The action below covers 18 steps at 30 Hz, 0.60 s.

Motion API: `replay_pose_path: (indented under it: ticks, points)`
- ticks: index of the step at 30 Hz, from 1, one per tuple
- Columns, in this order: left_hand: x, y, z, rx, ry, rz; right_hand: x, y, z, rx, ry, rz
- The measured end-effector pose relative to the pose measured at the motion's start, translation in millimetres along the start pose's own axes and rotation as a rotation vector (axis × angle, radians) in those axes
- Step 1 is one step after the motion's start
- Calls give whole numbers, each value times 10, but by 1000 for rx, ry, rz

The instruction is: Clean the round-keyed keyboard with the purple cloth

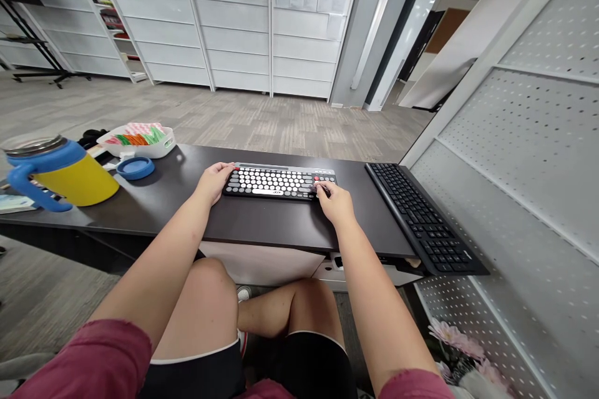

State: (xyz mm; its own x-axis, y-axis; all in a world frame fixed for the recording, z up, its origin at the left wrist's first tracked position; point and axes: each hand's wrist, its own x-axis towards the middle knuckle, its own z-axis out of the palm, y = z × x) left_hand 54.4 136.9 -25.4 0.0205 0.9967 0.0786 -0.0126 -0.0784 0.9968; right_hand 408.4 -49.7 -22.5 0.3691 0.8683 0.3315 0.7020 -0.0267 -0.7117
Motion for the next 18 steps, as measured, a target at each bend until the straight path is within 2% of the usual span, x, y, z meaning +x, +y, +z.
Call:
replay_pose_path:
  ticks: [18]
  points:
    - [11, -21, -10, 0, 3, 12, 3, 2, 8, -3, -2, -9]
